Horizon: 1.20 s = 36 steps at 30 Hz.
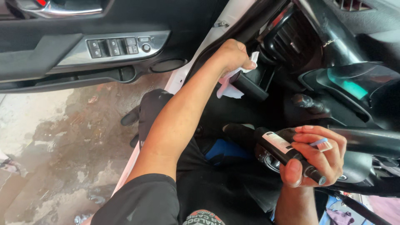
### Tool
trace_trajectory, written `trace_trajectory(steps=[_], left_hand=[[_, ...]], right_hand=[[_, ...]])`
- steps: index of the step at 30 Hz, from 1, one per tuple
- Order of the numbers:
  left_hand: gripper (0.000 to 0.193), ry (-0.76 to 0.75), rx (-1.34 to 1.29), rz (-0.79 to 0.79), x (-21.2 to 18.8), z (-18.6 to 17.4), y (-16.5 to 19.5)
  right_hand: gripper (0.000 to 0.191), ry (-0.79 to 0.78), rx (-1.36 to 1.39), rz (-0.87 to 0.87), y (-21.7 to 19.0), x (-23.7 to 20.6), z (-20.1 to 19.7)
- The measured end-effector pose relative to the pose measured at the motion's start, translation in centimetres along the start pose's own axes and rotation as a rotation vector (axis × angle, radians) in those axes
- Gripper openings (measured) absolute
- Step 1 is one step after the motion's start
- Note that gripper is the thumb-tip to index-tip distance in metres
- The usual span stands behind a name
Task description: The person crouches at the open driver's door of a car and cleans the interior. They spray cleaning liquid from a bottle onto the dashboard and vents, wipe the surfaces with a cloth, and use a toothbrush to scrub crevices around the air vents and dashboard, working across different areas of the driver's side interior.
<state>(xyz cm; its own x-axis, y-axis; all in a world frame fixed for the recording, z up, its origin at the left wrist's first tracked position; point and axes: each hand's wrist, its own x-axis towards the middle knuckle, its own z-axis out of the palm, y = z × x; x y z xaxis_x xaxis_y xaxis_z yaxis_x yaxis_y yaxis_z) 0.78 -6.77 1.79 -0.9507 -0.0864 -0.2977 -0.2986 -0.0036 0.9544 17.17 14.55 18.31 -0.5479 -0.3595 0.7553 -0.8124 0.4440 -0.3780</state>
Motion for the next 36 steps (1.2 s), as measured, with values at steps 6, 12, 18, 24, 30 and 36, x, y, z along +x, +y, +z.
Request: trace_trajectory(steps=[6,12,18,24,30,36], left_hand=[[0.032,-0.103,0.351,0.173,1.6,-0.5,0.8],[0.037,-0.463,0.647,0.165,1.8,-2.1,0.7],[0.036,-0.020,0.379,0.380,3.3,-0.5,-0.8],[0.030,-0.332,0.326,0.207,2.4,-1.2,-2.8],[0.034,0.247,-0.228,0.197,2.1,1.4,-3.8],[0.018,0.436,-0.786,0.206,-0.2,2.8,-7.9]], right_hand=[[0.053,0.028,-0.024,-0.014,-0.1,0.1,0.2],[0.053,-0.005,-0.037,0.000,-0.3,-0.2,0.0],[0.052,0.003,-0.055,-0.006,-0.1,-0.4,-0.1],[0.051,-0.025,-0.044,-0.023,-0.1,0.1,0.3],[0.052,-0.059,-0.029,-0.022,-0.2,-0.3,0.0],[0.060,-0.072,-0.038,-0.051,1.1,-1.3,-0.4]])
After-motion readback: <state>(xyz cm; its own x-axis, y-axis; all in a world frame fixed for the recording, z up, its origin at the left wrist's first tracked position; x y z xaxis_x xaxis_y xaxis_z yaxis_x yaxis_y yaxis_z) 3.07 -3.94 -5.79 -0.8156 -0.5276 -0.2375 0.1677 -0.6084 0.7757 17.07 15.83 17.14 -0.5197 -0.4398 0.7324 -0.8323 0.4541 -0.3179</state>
